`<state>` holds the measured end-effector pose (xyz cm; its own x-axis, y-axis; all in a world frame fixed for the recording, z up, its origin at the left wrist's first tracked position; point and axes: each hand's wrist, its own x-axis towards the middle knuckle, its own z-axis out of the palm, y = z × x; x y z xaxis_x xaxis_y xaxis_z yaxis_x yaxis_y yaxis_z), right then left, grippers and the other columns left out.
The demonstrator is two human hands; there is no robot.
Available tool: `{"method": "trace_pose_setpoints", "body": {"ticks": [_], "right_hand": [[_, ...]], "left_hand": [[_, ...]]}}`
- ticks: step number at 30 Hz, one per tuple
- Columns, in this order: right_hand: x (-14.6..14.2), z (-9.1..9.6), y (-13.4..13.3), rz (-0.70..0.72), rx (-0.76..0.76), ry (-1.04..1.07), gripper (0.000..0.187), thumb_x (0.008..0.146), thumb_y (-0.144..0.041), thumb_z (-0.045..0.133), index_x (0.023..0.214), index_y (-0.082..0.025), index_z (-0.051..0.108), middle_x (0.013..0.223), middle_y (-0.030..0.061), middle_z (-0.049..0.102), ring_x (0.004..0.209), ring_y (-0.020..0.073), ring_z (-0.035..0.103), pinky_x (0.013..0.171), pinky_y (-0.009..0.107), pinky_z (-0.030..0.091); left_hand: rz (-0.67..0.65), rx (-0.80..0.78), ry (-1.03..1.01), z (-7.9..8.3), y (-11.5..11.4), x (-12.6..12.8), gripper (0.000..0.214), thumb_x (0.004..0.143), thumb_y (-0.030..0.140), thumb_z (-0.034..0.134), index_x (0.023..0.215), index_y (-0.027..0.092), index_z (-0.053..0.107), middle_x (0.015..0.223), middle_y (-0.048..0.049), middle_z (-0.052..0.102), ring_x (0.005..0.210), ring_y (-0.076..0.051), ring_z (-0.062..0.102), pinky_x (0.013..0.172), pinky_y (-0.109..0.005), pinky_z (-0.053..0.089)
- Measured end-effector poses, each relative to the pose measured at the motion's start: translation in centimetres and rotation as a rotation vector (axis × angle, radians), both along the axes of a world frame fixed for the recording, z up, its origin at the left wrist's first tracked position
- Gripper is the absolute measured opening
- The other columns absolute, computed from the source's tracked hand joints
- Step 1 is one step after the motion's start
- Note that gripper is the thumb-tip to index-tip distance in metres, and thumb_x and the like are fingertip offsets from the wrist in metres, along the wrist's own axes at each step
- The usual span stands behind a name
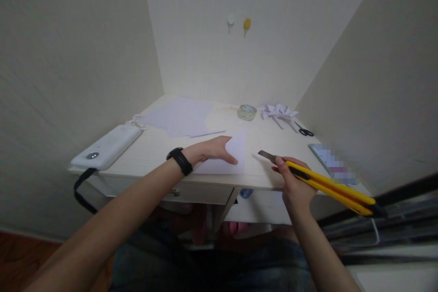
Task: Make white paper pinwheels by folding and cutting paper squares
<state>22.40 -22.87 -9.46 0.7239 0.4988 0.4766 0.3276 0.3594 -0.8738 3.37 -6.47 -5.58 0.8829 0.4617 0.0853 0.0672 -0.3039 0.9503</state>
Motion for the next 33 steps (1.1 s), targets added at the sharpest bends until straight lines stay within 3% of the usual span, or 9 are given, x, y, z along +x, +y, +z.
{"method": "trace_pose_setpoints", "body": {"ticks": [6,12,16,20,24,27,30,33], "right_hand": [[0.6,0.2,0.7,0.135,0.058,0.278,0.034,0.059,-0.034,0.087,0.082,-0.016,0.07,0.08,-0.0001,0.069,0.066,0.0159,0.07,0.059,0.028,0.062],[1.4,1.4,0.9,0.236,0.05,0.555,0.039,0.049,-0.022,0.091,0.08,-0.015,0.069,0.072,-0.0016,0.071,0.059,0.0148,0.071,0.052,0.021,0.061],[2.3,1.5,1.2,0.285,0.032,0.623,0.038,0.051,-0.018,0.09,0.081,-0.013,0.068,0.071,-0.0005,0.073,0.057,0.0157,0.072,0.053,0.02,0.062],[3.0,1.5,1.3,0.299,0.028,0.723,0.033,0.052,-0.015,0.088,0.078,-0.013,0.069,0.069,-0.001,0.073,0.057,0.0161,0.072,0.053,0.019,0.063],[3.4,1.6,1.2,0.285,0.065,0.78,0.032,0.05,-0.014,0.088,0.076,-0.015,0.07,0.069,-0.0026,0.074,0.058,0.0151,0.072,0.054,0.018,0.063],[3.7,1.7,1.2,0.349,0.043,0.737,0.036,0.046,-0.016,0.09,0.076,-0.017,0.071,0.068,-0.0026,0.074,0.057,0.0153,0.072,0.054,0.018,0.062],[4.1,1.7,1.4,0.499,-0.068,0.645,0.039,0.043,-0.018,0.093,0.076,-0.015,0.071,0.066,-0.0003,0.073,0.057,0.0165,0.072,0.053,0.021,0.063],[4.3,1.8,1.7,0.588,-0.129,0.546,0.036,0.046,-0.02,0.093,0.075,-0.015,0.072,0.068,0.0007,0.072,0.058,0.0165,0.071,0.054,0.022,0.063]], "left_hand": [[-0.068,0.175,0.174,2.2,1.2,0.6,0.042,0.05,0.027,0.087,0.089,0.018,0.075,0.087,-0.0056,0.074,0.079,-0.026,0.067,0.079,-0.034,0.049],[-0.257,0.049,0.331,3.8,1.9,1.9,0.021,0.054,0.031,0.082,0.072,0.023,0.075,0.059,0.0027,0.067,0.058,-0.015,0.06,0.055,-0.022,0.046],[-0.363,-0.021,0.477,4.8,2.7,2.9,0.022,0.055,0.033,0.082,0.074,0.023,0.075,0.058,0.0006,0.065,0.061,-0.019,0.062,0.06,-0.028,0.049],[-0.245,-0.047,0.53,5.8,3.9,3.2,0.031,0.049,0.031,0.086,0.077,0.022,0.076,0.07,-0.0059,0.07,0.074,-0.027,0.065,0.071,-0.038,0.051],[-0.335,0.114,0.537,4.9,4.7,4.0,0.033,0.04,0.024,0.088,0.069,0.023,0.075,0.064,-0.0029,0.067,0.072,-0.026,0.064,0.073,-0.038,0.051],[-0.185,0.254,0.455,3.7,4.3,4.8,0.038,0.029,0.017,0.088,0.064,0.022,0.074,0.061,-0.0025,0.063,0.068,-0.027,0.061,0.076,-0.042,0.049],[-0.238,0.439,0.577,3.4,3.3,5.2,0.034,0.034,0.02,0.087,0.066,0.022,0.073,0.06,-0.001,0.061,0.061,-0.024,0.056,0.076,-0.042,0.047],[-0.191,0.529,0.535,3.7,2.2,4.8,0.037,0.036,0.018,0.086,0.072,0.024,0.075,0.061,0.0009,0.061,0.06,-0.021,0.055,0.074,-0.037,0.046]]}}
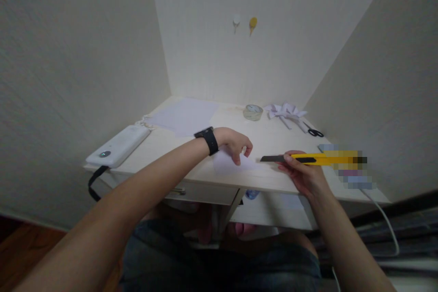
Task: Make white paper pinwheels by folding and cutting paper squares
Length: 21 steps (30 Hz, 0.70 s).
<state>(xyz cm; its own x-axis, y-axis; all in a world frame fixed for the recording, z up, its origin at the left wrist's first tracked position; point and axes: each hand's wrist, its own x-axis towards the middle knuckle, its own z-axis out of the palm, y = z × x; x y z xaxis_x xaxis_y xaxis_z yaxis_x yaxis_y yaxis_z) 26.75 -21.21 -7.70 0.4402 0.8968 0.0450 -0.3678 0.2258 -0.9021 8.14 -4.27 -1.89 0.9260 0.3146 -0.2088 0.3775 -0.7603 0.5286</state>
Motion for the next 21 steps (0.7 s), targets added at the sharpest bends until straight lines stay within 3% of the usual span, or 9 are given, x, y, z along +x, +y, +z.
{"method": "trace_pose_setpoints", "body": {"ticks": [3,7,10,12,15,21], "right_hand": [[-0.1,0.0,-0.1,0.016,0.011,-0.046,0.033,0.047,-0.022,0.093,0.072,-0.015,0.073,0.067,-0.0006,0.071,0.057,0.0153,0.07,0.054,0.022,0.063],[-0.4,0.0,-0.3,0.006,-0.006,-0.082,0.031,0.049,-0.023,0.093,0.072,-0.016,0.074,0.067,-0.0005,0.071,0.058,0.0137,0.069,0.056,0.021,0.063],[-0.5,-0.1,-0.3,-0.003,-0.011,-0.104,0.03,0.049,-0.022,0.093,0.072,-0.017,0.074,0.069,0.0002,0.071,0.058,0.0127,0.067,0.055,0.02,0.063],[-0.5,-0.1,-0.3,-0.005,-0.009,-0.114,0.03,0.05,-0.023,0.093,0.072,-0.017,0.074,0.07,0.0003,0.071,0.059,0.0126,0.067,0.055,0.02,0.063],[-0.5,-0.1,-0.2,-0.002,-0.015,-0.113,0.03,0.05,-0.023,0.093,0.072,-0.017,0.075,0.07,0.0005,0.071,0.061,0.0137,0.068,0.056,0.021,0.063],[-0.4,-0.1,-0.3,-0.008,-0.022,-0.114,0.031,0.048,-0.024,0.094,0.071,-0.017,0.074,0.071,0.0005,0.07,0.061,0.0134,0.067,0.055,0.021,0.063]], "left_hand": [[-0.055,0.08,-0.063,0.3,-0.7,-0.9,0.046,0.044,0.017,0.085,0.087,0.027,0.077,0.069,0.0016,0.065,0.065,-0.019,0.057,0.07,-0.03,0.045],[-0.129,0.242,-0.024,0.0,-1.9,-2.3,0.046,0.067,0.02,0.073,0.113,0.026,0.071,0.098,-0.0039,0.071,0.085,-0.021,0.063,0.076,-0.029,0.044],[-0.055,0.398,-0.099,-0.7,-3.3,-3.2,0.038,0.079,0.02,0.062,0.116,0.024,0.069,0.108,-0.0064,0.069,0.096,-0.021,0.062,0.085,-0.03,0.042],[-0.009,0.455,-0.131,-1.3,-4.3,-3.8,0.033,0.085,0.034,0.059,0.116,0.024,0.068,0.109,-0.0078,0.066,0.096,-0.022,0.061,0.083,-0.031,0.043],[0.017,0.522,-0.149,-2.1,-5.2,-4.2,0.045,0.084,0.057,0.059,0.116,0.027,0.067,0.108,-0.0079,0.064,0.091,-0.023,0.061,0.078,-0.033,0.042],[-0.039,0.653,-0.18,-2.1,-5.9,-4.3,0.038,0.087,0.052,0.055,0.115,0.03,0.068,0.107,-0.0079,0.061,0.095,-0.024,0.056,0.08,-0.037,0.036]]}}
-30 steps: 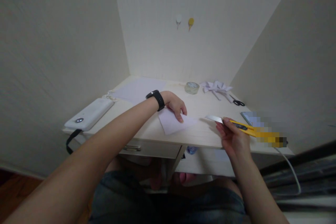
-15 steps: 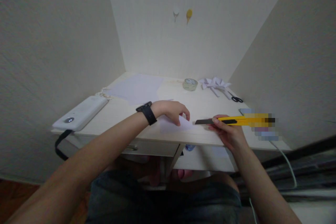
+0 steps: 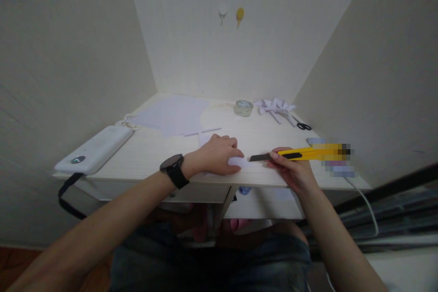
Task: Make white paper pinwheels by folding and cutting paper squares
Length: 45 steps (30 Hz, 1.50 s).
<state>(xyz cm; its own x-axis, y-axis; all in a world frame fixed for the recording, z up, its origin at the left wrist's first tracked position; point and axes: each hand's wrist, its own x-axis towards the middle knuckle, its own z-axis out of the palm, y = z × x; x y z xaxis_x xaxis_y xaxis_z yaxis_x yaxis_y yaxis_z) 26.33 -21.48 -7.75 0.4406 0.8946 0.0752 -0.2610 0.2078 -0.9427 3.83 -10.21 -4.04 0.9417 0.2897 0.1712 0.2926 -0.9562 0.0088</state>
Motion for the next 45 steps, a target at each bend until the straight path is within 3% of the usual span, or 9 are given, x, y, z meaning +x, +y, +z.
{"method": "trace_pose_setpoints", "body": {"ticks": [4,9,24,30,38,45], "right_hand": [[0.1,-0.1,0.1,0.004,0.006,-0.004,0.032,0.049,-0.026,0.094,0.072,-0.017,0.074,0.07,-0.0002,0.069,0.06,0.0124,0.066,0.055,0.02,0.062],[0.1,-0.2,0.0,0.009,0.015,-0.054,0.033,0.048,-0.029,0.094,0.073,-0.019,0.073,0.069,-0.0008,0.069,0.059,0.013,0.066,0.055,0.023,0.062],[0.5,-0.7,-0.4,0.093,-0.011,-0.394,0.031,0.06,-0.035,0.089,0.082,-0.019,0.075,0.074,0.0028,0.073,0.062,0.0159,0.067,0.062,0.027,0.058],[0.3,-0.6,-0.3,0.092,-0.006,-0.348,0.032,0.059,-0.035,0.09,0.081,-0.019,0.075,0.074,0.0029,0.072,0.063,0.0162,0.067,0.061,0.027,0.059],[0.3,-0.4,-0.4,0.086,0.006,-0.288,0.032,0.054,-0.034,0.091,0.078,-0.019,0.075,0.073,0.0035,0.072,0.061,0.0166,0.067,0.059,0.028,0.061],[0.1,-0.2,-0.5,0.099,0.02,-0.197,0.03,0.054,-0.031,0.092,0.076,-0.02,0.075,0.071,0.0012,0.071,0.061,0.0148,0.067,0.059,0.026,0.061]], "left_hand": [[-0.005,0.029,0.006,0.2,-0.2,0.1,0.043,0.082,0.059,0.058,0.113,0.031,0.069,0.106,-0.0082,0.06,0.096,-0.026,0.053,0.081,-0.039,0.033],[-0.03,0.048,0.024,0.5,0.1,0.1,0.04,0.083,0.05,0.06,0.119,0.034,0.066,0.108,-0.0074,0.06,0.096,-0.026,0.051,0.08,-0.039,0.031],[-0.04,0.038,0.089,0.0,0.6,-0.2,0.04,0.092,0.052,0.05,0.129,0.039,0.061,0.108,-0.0074,0.061,0.095,-0.025,0.052,0.08,-0.038,0.031],[-0.084,0.098,0.08,0.3,-0.1,-0.4,0.039,0.094,0.049,0.047,0.126,0.033,0.062,0.107,-0.0087,0.061,0.092,-0.024,0.053,0.081,-0.039,0.034],[-0.134,0.13,0.12,1.0,-0.8,-0.1,0.027,0.091,0.035,0.055,0.113,0.023,0.066,0.101,-0.0091,0.064,0.087,-0.023,0.057,0.079,-0.038,0.038],[-0.169,0.185,0.146,1.2,-0.8,0.4,0.016,0.09,0.029,0.062,0.102,0.021,0.068,0.098,-0.0078,0.066,0.089,-0.022,0.059,0.078,-0.034,0.04]]}}
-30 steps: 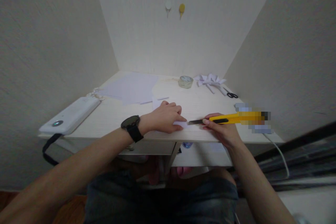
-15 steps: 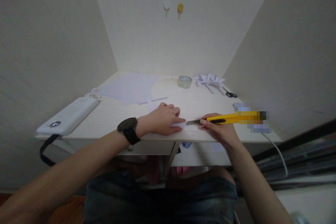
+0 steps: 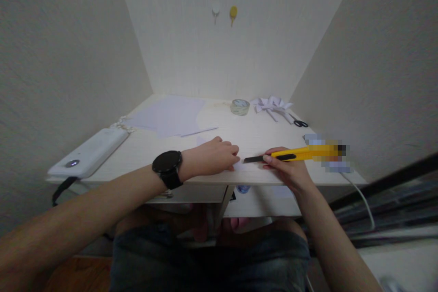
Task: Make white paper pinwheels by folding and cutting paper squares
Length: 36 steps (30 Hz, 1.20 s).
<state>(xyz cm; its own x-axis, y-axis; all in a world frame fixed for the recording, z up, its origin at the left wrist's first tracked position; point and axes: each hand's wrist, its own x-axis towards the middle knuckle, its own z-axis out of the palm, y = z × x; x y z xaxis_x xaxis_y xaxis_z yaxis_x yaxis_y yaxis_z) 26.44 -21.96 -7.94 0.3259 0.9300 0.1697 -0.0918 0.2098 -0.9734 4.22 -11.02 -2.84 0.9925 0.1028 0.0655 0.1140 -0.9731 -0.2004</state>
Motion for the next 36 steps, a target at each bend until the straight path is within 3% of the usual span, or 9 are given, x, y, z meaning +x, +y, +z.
{"method": "trace_pose_setpoints", "body": {"ticks": [4,8,14,22,36], "right_hand": [[0.0,0.0,-0.1,0.011,0.007,-0.002,0.029,0.055,-0.03,0.092,0.076,-0.02,0.075,0.072,0.001,0.072,0.06,0.0138,0.067,0.059,0.024,0.06],[0.2,-0.2,-0.1,0.036,0.018,-0.023,0.027,0.056,-0.03,0.091,0.077,-0.02,0.075,0.074,0.0017,0.073,0.061,0.0147,0.067,0.06,0.026,0.059],[0.3,-0.3,-0.3,0.017,0.041,-0.192,0.026,0.061,-0.032,0.088,0.08,-0.021,0.075,0.073,0.0028,0.074,0.061,0.0168,0.068,0.058,0.027,0.058],[0.4,-0.5,-0.6,-0.015,0.043,-0.321,0.027,0.063,-0.038,0.087,0.08,-0.021,0.075,0.074,0.0039,0.075,0.061,0.0187,0.069,0.059,0.029,0.057],[-0.2,0.0,-0.7,-0.057,0.029,-0.447,0.027,0.066,-0.043,0.083,0.08,-0.021,0.074,0.071,0.004,0.073,0.062,0.02,0.069,0.059,0.031,0.058]], "left_hand": [[-0.038,-0.084,-0.006,0.3,0.5,0.3,0.018,0.087,0.024,0.066,0.104,0.023,0.069,0.098,-0.0063,0.066,0.09,-0.02,0.06,0.074,-0.03,0.041],[-0.013,-0.27,-0.008,0.6,1.4,1.1,0.026,0.082,0.025,0.072,0.108,0.024,0.07,0.104,-0.0053,0.067,0.094,-0.019,0.062,0.076,-0.027,0.043],[0.03,-0.506,-0.03,-0.5,3.0,2.1,0.023,0.077,0.027,0.076,0.1,0.02,0.073,0.097,-0.0036,0.07,0.091,-0.017,0.064,0.081,-0.026,0.044],[0.051,-0.552,-0.095,-1.8,3.5,1.9,0.02,0.078,0.03,0.075,0.097,0.022,0.072,0.096,-0.0028,0.069,0.09,-0.016,0.063,0.082,-0.027,0.043],[0.067,-0.581,-0.103,-1.8,3.4,1.8,0.02,0.078,0.03,0.074,0.096,0.022,0.073,0.097,-0.0033,0.069,0.092,-0.018,0.063,0.084,-0.029,0.044]]}}
